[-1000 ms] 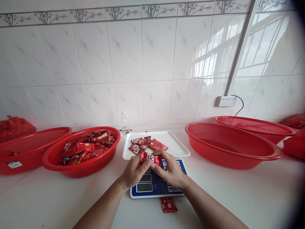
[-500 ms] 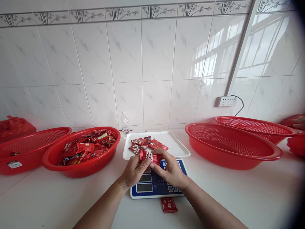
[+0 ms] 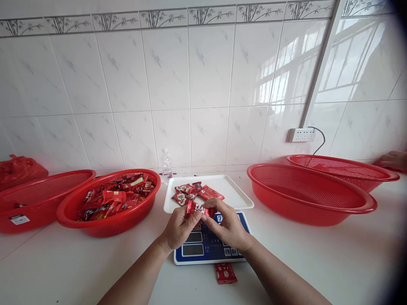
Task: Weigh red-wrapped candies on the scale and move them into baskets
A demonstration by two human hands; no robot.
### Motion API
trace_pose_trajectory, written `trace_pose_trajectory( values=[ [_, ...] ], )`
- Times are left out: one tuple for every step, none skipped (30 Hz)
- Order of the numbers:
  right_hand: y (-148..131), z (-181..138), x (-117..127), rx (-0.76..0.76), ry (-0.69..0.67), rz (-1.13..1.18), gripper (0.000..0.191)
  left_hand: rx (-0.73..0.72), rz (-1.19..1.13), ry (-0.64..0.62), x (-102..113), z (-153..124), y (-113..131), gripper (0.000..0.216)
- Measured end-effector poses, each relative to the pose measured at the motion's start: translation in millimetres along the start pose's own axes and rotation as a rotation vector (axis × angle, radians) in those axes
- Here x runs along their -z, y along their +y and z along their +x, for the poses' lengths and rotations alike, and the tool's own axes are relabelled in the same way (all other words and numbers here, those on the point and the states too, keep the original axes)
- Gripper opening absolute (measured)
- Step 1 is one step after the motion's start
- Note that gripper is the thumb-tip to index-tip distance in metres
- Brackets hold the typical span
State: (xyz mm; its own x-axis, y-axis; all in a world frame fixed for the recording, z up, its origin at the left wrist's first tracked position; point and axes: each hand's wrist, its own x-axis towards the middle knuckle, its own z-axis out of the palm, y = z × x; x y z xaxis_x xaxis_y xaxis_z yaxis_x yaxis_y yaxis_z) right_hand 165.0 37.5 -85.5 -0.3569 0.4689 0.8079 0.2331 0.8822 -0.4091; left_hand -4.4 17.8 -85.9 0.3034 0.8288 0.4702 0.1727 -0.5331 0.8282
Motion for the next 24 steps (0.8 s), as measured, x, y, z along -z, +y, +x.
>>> trace_pose_trajectory(
  values=[
    [-0.1, 0.0, 0.2, 0.001, -0.002, -0.003, 0.011, 0.001, -0.004, 0.001, -0.2, 0.1, 0.3, 0.038],
    [-0.3, 0.0, 0.6, 0.001, -0.005, -0.008, 0.011, 0.003, -0.009, 0.003, -0.4, 0.2, 0.4, 0.037],
    [-0.7, 0.1, 1.1, 0.005, -0.008, -0.015, 0.011, 0.004, -0.016, 0.007, -0.6, 0.2, 0.5, 0.038],
    [-1.2, 0.2, 1.7, 0.01, -0.014, -0.02, 0.011, 0.005, -0.024, 0.01, -0.7, 0.1, 0.4, 0.038],
    [-1.8, 0.3, 2.3, 0.018, -0.019, -0.024, 0.012, 0.007, -0.032, 0.013, -0.8, 0.0, 0.1, 0.038],
    [-2.5, 0.5, 2.9, 0.027, -0.025, -0.025, 0.013, 0.007, -0.041, 0.017, -0.8, -0.1, -0.2, 0.039],
    [-3.2, 0.7, 3.4, 0.035, -0.028, -0.025, 0.013, 0.007, -0.048, 0.02, -0.8, -0.1, -0.7, 0.039],
    [-3.8, 0.8, 3.8, 0.04, -0.03, -0.025, 0.014, 0.008, -0.054, 0.021, -0.7, -0.1, -1.1, 0.039],
    [-4.3, 0.9, 4.0, 0.042, -0.03, -0.026, 0.014, 0.007, -0.058, 0.023, -0.7, -0.1, -1.5, 0.039],
    [-4.6, 1.0, 4.1, 0.043, -0.028, -0.027, 0.014, 0.009, -0.06, 0.025, -0.7, -0.1, -1.9, 0.04],
    [-4.8, 1.0, 4.0, 0.043, -0.025, -0.03, 0.014, 0.012, -0.063, 0.026, -0.8, -0.1, -2.1, 0.04],
    [-4.9, 0.9, 3.8, 0.045, -0.021, -0.031, 0.014, 0.015, -0.065, 0.027, -0.9, 0.0, -2.2, 0.04],
    [-4.9, 0.8, 3.6, 0.046, -0.018, -0.032, 0.014, 0.019, -0.067, 0.029, -1.0, 0.0, -2.2, 0.04],
    [-4.8, 0.7, 3.3, 0.045, -0.016, -0.034, 0.014, 0.022, -0.069, 0.031, -1.1, 0.1, -2.1, 0.04],
    [-4.6, 0.6, 2.9, 0.041, -0.014, -0.038, 0.014, 0.025, -0.069, 0.031, -1.2, 0.1, -2.0, 0.04],
    [-4.3, 0.4, 2.5, 0.034, -0.012, -0.042, 0.013, 0.028, -0.069, 0.032, -1.2, 0.2, -1.9, 0.04],
    [-4.0, 0.3, 2.1, 0.026, -0.011, -0.045, 0.013, 0.031, -0.068, 0.031, -1.2, 0.2, -1.8, 0.04],
    [-3.6, 0.2, 1.8, 0.019, -0.009, -0.047, 0.012, 0.034, -0.068, 0.03, -1.1, 0.2, -1.7, 0.04],
    [-3.2, 0.1, 1.5, 0.013, -0.007, -0.048, 0.012, 0.036, -0.07, 0.031, -1.0, 0.2, -1.7, 0.04],
    [-2.7, 0.0, 1.4, 0.01, -0.005, -0.048, 0.012, 0.038, -0.071, 0.032, -0.9, 0.0, -1.7, 0.04],
    [-2.3, -0.2, 1.4, 0.012, -0.006, -0.047, 0.013, 0.038, -0.071, 0.034, -0.7, -0.1, -1.6, 0.041],
    [-1.8, -0.4, 1.4, 0.016, -0.011, -0.044, 0.013, 0.036, -0.068, 0.037, -0.6, -0.3, -1.6, 0.041],
    [-1.5, -0.6, 1.6, 0.021, -0.021, -0.041, 0.015, 0.034, -0.063, 0.043, -0.5, -0.5, -1.5, 0.041],
    [-1.2, -0.9, 1.9, 0.023, -0.032, -0.039, 0.016, 0.033, -0.057, 0.05, -0.5, -0.7, -1.4, 0.042]
  ],
)
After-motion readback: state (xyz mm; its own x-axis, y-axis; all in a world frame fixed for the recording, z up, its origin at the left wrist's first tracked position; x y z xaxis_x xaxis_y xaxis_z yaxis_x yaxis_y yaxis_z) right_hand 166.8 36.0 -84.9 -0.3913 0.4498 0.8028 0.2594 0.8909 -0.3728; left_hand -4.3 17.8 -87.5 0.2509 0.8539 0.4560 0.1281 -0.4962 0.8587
